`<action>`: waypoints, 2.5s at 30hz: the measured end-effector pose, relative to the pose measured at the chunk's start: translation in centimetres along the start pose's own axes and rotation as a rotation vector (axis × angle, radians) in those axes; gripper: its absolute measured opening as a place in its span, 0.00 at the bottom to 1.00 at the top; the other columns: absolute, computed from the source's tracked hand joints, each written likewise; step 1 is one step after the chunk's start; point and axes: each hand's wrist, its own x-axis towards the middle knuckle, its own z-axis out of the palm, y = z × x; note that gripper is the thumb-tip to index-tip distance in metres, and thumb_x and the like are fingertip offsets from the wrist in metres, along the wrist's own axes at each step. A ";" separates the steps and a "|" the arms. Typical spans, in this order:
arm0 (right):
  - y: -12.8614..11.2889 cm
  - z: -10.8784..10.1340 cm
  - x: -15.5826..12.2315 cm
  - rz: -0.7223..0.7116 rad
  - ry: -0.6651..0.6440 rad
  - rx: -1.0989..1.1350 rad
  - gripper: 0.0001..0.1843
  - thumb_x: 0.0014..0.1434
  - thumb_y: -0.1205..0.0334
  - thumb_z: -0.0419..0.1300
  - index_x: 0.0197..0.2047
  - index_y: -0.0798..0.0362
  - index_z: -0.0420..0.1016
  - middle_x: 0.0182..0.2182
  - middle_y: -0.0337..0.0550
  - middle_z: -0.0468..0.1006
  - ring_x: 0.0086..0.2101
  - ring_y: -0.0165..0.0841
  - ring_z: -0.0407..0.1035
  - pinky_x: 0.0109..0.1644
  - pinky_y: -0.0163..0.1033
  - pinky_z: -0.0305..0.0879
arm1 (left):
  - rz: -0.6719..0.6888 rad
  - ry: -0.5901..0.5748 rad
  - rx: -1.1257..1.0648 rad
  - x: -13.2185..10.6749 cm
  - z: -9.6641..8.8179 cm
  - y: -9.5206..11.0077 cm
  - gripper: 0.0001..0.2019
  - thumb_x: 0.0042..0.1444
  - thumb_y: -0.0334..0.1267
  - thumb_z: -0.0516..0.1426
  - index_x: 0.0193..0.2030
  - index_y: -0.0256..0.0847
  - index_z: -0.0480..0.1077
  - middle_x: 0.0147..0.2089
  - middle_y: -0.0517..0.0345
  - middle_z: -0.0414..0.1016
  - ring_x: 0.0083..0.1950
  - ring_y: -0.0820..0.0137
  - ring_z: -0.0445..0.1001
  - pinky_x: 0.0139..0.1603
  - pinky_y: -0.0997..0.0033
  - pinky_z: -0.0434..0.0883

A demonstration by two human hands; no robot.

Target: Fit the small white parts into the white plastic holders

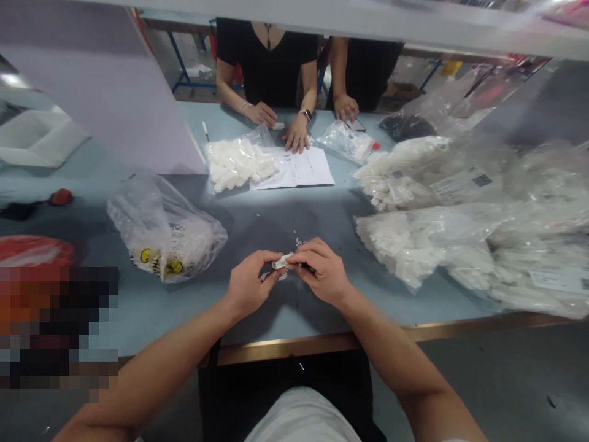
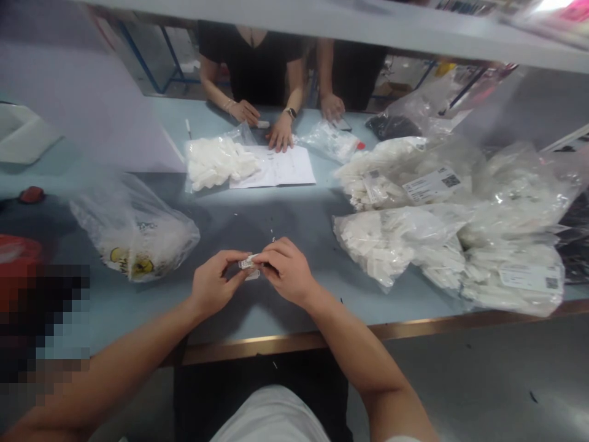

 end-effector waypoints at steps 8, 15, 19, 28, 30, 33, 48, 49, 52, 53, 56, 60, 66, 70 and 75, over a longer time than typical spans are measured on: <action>0.3 -0.1 0.2 -0.091 -0.014 -0.013 0.09 0.59 0.69 0.58 0.37 0.47 0.77 0.31 0.41 0.75 0.35 0.32 0.65 0.41 0.38 0.67 | 0.113 -0.008 0.041 -0.2 0.1 0.1 0.07 0.59 0.39 0.56 0.44 0.44 0.70 0.43 0.57 0.79 0.44 0.69 0.77 0.46 0.70 0.73; 0.7 -0.6 0.2 -0.072 -0.154 -0.023 0.08 0.58 0.69 0.58 0.35 0.47 0.77 0.32 0.40 0.75 0.37 0.32 0.65 0.42 0.38 0.64 | 0.212 -0.010 0.064 -0.3 0.4 0.0 0.07 0.59 0.34 0.56 0.44 0.43 0.69 0.42 0.57 0.80 0.44 0.70 0.78 0.45 0.71 0.73; 1.0 -0.9 0.4 -0.059 -0.222 0.029 0.06 0.57 0.69 0.60 0.31 0.50 0.75 0.31 0.40 0.74 0.35 0.31 0.65 0.43 0.37 0.63 | 0.232 -0.040 0.093 -0.5 0.7 -0.2 0.07 0.58 0.32 0.56 0.43 0.44 0.70 0.43 0.58 0.80 0.44 0.70 0.78 0.45 0.72 0.73; 1.1 -1.6 0.9 0.307 -0.452 0.396 0.09 0.51 0.62 0.66 0.29 0.53 0.68 0.30 0.36 0.69 0.31 0.28 0.63 0.36 0.33 0.60 | 0.258 -0.132 0.109 -1.2 1.1 -0.2 0.10 0.59 0.31 0.54 0.45 0.46 0.71 0.45 0.59 0.79 0.46 0.71 0.77 0.47 0.73 0.73; 0.8 -1.6 1.1 0.387 -0.502 0.475 0.12 0.49 0.61 0.66 0.30 0.52 0.66 0.28 0.34 0.67 0.29 0.26 0.61 0.34 0.32 0.58 | 0.297 -0.124 0.101 -1.4 1.1 -0.1 0.10 0.60 0.30 0.53 0.45 0.45 0.71 0.45 0.58 0.80 0.46 0.71 0.77 0.48 0.72 0.73; 0.5 -1.5 1.2 0.441 -0.510 0.504 0.13 0.48 0.60 0.66 0.32 0.52 0.65 0.27 0.32 0.65 0.28 0.26 0.58 0.32 0.31 0.56 | 0.269 -0.138 0.086 -1.2 1.0 0.0 0.10 0.60 0.30 0.52 0.44 0.45 0.72 0.44 0.59 0.80 0.45 0.71 0.78 0.48 0.72 0.73; 5.7 -2.6 0.6 0.370 -0.312 -0.355 0.07 0.60 0.64 0.56 0.38 0.50 0.76 0.36 0.44 0.77 0.38 0.35 0.70 0.42 0.37 0.62 | -0.227 -0.071 -0.182 0.3 -0.1 -0.3 0.11 0.54 0.43 0.60 0.43 0.45 0.71 0.44 0.60 0.78 0.44 0.68 0.77 0.44 0.70 0.72; 5.6 -2.4 0.6 0.370 -0.351 -0.392 0.07 0.61 0.64 0.56 0.39 0.50 0.76 0.37 0.45 0.77 0.38 0.35 0.70 0.41 0.36 0.62 | -0.227 -0.073 -0.185 0.4 -0.1 -0.3 0.10 0.54 0.43 0.60 0.43 0.45 0.71 0.44 0.59 0.78 0.44 0.68 0.77 0.44 0.70 0.72; 5.4 -1.5 0.7 0.358 -0.416 -0.501 0.09 0.63 0.63 0.53 0.41 0.50 0.75 0.40 0.45 0.77 0.39 0.35 0.71 0.40 0.35 0.61 | -0.234 -0.083 -0.185 0.4 -0.2 -0.1 0.10 0.54 0.43 0.60 0.42 0.45 0.71 0.44 0.59 0.78 0.43 0.68 0.77 0.44 0.69 0.73; 5.3 -1.3 0.7 0.352 -0.430 -0.539 0.10 0.63 0.63 0.53 0.42 0.50 0.75 0.41 0.46 0.76 0.40 0.36 0.71 0.40 0.35 0.61 | -0.238 -0.084 -0.185 0.4 -0.2 -0.1 0.10 0.54 0.43 0.60 0.42 0.45 0.71 0.44 0.59 0.78 0.43 0.68 0.77 0.44 0.69 0.73; 5.0 -0.9 0.9 0.363 -0.462 -0.646 0.11 0.64 0.61 0.52 0.43 0.51 0.74 0.42 0.49 0.76 0.40 0.38 0.71 0.40 0.37 0.62 | -0.245 -0.086 -0.176 0.5 -0.3 -0.1 0.10 0.53 0.42 0.60 0.42 0.45 0.71 0.43 0.59 0.78 0.43 0.68 0.77 0.43 0.69 0.72; 4.6 -1.3 1.1 0.436 -0.461 -0.655 0.11 0.63 0.64 0.51 0.45 0.55 0.72 0.42 0.53 0.76 0.39 0.38 0.71 0.39 0.37 0.62 | -0.240 -0.083 -0.158 0.5 -0.3 -0.1 0.10 0.53 0.43 0.60 0.42 0.46 0.71 0.42 0.60 0.78 0.42 0.68 0.77 0.42 0.70 0.72; 3.0 -1.9 0.9 0.361 -0.173 -0.230 0.08 0.57 0.68 0.54 0.39 0.52 0.72 0.35 0.43 0.77 0.36 0.34 0.70 0.41 0.37 0.63 | -0.201 -0.103 -0.074 0.4 -0.3 0.2 0.11 0.54 0.42 0.60 0.43 0.45 0.71 0.42 0.60 0.78 0.40 0.69 0.77 0.38 0.73 0.71; 0.9 -1.4 0.5 0.268 -0.121 -0.016 0.08 0.56 0.68 0.55 0.38 0.49 0.72 0.34 0.39 0.76 0.36 0.32 0.70 0.41 0.37 0.64 | -0.123 -0.120 -0.030 0.4 -0.2 0.3 0.10 0.55 0.40 0.59 0.44 0.45 0.71 0.41 0.60 0.78 0.41 0.70 0.76 0.38 0.73 0.71; -0.1 -0.3 0.0 0.103 -0.158 -0.012 0.09 0.61 0.69 0.51 0.40 0.50 0.71 0.36 0.44 0.75 0.38 0.33 0.68 0.43 0.38 0.64 | -0.075 -0.118 0.009 0.3 -0.1 0.2 0.09 0.56 0.39 0.58 0.44 0.44 0.71 0.40 0.60 0.78 0.40 0.70 0.76 0.42 0.71 0.70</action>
